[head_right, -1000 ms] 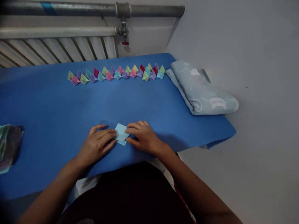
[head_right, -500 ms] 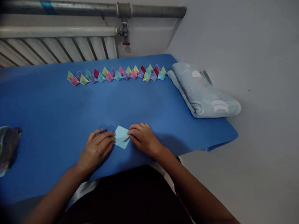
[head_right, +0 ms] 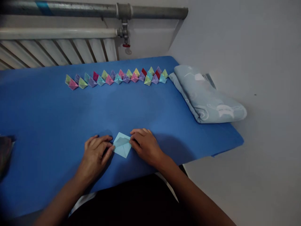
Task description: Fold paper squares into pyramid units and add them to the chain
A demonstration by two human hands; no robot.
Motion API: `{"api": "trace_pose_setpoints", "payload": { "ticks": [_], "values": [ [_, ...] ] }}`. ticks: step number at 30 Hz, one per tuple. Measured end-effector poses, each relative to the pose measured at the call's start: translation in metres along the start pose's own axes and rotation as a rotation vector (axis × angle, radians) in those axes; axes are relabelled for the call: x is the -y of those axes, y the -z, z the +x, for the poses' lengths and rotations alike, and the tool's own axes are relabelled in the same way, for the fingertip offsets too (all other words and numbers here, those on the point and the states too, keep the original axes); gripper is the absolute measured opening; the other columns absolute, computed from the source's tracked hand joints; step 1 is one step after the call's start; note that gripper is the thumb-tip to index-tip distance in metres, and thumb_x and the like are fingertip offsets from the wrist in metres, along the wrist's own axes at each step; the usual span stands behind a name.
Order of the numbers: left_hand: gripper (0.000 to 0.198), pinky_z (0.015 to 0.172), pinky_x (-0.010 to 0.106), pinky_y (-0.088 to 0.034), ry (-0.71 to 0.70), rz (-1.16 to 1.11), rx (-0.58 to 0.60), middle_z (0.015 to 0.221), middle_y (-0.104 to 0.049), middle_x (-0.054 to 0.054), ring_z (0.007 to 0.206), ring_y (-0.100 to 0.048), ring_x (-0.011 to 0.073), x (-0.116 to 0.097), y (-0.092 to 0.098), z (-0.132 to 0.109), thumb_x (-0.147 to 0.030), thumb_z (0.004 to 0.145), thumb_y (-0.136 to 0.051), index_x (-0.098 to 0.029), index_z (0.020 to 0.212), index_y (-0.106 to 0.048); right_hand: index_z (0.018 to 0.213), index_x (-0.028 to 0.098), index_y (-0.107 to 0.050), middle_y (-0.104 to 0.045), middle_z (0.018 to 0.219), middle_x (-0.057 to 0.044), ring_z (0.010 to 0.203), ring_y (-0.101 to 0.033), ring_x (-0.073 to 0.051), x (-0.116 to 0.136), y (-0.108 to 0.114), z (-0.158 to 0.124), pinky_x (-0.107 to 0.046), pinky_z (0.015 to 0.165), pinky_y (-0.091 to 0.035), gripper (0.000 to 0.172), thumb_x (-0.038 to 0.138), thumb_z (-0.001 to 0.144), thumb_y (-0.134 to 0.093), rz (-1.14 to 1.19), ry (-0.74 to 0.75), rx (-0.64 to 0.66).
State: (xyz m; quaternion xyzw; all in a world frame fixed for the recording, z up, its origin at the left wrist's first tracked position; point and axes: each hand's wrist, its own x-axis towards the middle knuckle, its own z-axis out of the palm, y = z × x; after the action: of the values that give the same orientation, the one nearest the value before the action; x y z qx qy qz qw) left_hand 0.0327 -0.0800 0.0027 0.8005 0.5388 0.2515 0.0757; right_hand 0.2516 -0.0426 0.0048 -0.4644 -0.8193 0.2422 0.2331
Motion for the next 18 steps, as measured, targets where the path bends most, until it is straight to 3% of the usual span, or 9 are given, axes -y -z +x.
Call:
{"api": "trace_pose_setpoints", "payload": {
  "ticks": [9, 18],
  "values": [
    [0.018, 0.101, 0.05, -0.034, 0.098, -0.028, 0.039, 0.105, -0.067, 0.008, 0.103, -0.06, 0.0238, -0.0008, -0.0016, 0.0028, -0.023, 0.092, -0.048, -0.019, 0.08, -0.06, 0.082, 0.019, -0.062, -0.066, 0.111, -0.008, 0.1, -0.061, -0.021, 0.0052, 0.001, 0.0051, -0.039, 0.089, -0.044, 0.011, 0.02, 0.09, -0.055, -0.031, -0.051, -0.009],
    [0.018, 0.102, 0.05, -0.031, 0.123, -0.055, 0.065, 0.106, -0.066, 0.007, 0.104, -0.059, 0.0236, -0.0004, -0.0015, 0.0044, -0.023, 0.092, -0.047, -0.019, 0.08, -0.059, 0.084, 0.018, -0.064, -0.064, 0.114, -0.008, 0.105, -0.06, -0.019, -0.0004, 0.0051, 0.0051, -0.039, 0.092, -0.045, 0.012, 0.016, 0.09, -0.054, 0.024, 0.002, 0.006]
  ]
}}
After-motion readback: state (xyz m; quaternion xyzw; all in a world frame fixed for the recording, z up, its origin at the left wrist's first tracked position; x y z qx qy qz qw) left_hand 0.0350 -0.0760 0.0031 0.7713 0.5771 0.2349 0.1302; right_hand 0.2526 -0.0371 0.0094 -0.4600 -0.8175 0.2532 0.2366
